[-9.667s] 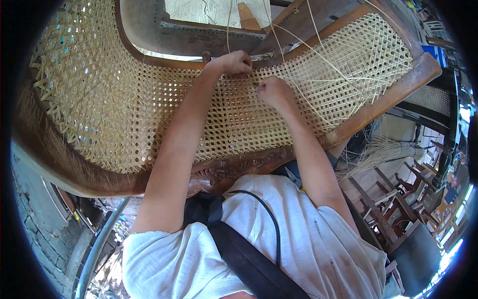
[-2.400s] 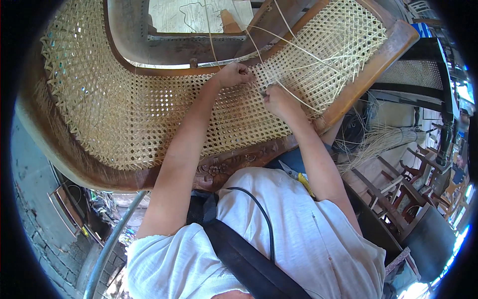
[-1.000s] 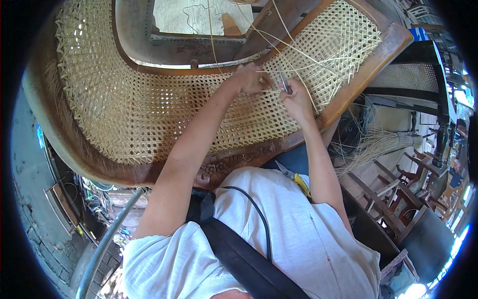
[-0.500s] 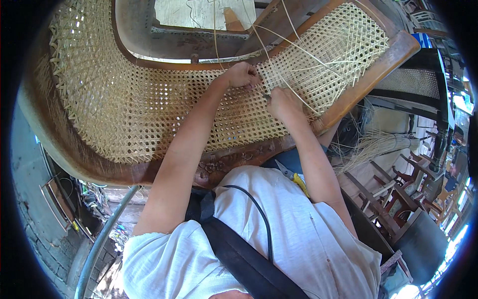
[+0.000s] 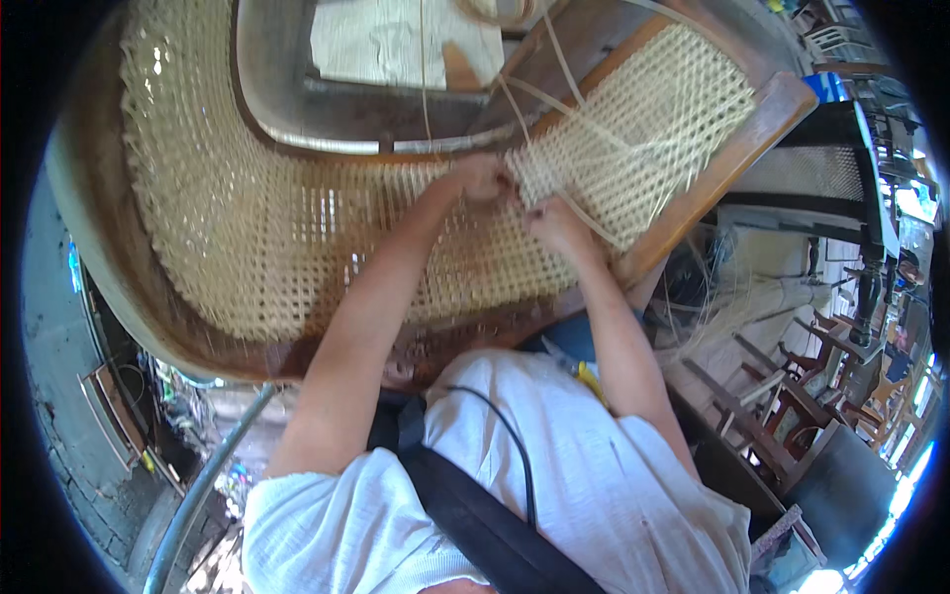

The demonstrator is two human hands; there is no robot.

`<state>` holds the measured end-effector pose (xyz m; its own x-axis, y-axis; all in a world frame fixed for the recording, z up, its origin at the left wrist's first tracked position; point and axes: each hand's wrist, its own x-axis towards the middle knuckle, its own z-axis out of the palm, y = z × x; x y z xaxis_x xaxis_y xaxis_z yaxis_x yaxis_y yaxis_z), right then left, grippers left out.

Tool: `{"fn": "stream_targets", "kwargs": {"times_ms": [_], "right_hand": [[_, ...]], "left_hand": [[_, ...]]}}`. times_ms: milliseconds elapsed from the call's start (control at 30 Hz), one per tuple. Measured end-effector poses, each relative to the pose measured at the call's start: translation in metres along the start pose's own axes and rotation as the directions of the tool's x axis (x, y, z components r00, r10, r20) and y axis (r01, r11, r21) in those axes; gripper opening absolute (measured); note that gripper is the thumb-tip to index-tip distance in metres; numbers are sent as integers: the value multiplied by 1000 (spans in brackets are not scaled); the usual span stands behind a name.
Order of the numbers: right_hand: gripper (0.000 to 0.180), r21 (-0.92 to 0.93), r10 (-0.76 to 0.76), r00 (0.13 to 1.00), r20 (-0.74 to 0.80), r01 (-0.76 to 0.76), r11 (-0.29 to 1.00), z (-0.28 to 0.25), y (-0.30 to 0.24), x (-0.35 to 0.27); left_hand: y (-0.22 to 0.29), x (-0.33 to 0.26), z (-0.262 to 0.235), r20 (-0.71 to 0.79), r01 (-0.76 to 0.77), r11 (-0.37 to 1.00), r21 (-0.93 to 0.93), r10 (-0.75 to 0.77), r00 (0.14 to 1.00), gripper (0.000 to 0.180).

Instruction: The person weaves cane webbing onto a wooden chair frame, threading cane strips through the mesh and trimming and tucking the ends using a blade tool.

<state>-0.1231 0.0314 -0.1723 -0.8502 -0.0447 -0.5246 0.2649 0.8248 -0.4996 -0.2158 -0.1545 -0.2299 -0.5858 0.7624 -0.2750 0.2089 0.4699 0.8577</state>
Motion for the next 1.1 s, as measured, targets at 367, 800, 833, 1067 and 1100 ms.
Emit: {"fn": "stream_targets", "kwargs": {"times_ms": [367, 800, 833, 1067, 1100], "right_hand": [[28, -127, -30, 993, -111, 16, 992, -17, -31, -35], [42, -184, -145, 971, -188, 110, 977, -19, -14, -42], [39, -138, -148, 956, -253, 116, 984, -24, -13, -50], [54, -201, -181, 915, -361, 113, 973, -22, -9, -37], [55, -188, -244, 878, -412, 180, 966, -14, 8, -28]], "left_hand": [[-12, -27, 36, -166, -4, 998, -68, -7, 986, 28], [4, -40, 35, -186, 8, 986, -164, -39, 982, 22], [11, -43, 37, -198, -1, 998, -56, -10, 980, 22], [96, -50, 25, -43, 200, 798, -569, -271, 962, 28], [80, -40, 26, -70, 110, 836, -538, -174, 982, 30]]}}
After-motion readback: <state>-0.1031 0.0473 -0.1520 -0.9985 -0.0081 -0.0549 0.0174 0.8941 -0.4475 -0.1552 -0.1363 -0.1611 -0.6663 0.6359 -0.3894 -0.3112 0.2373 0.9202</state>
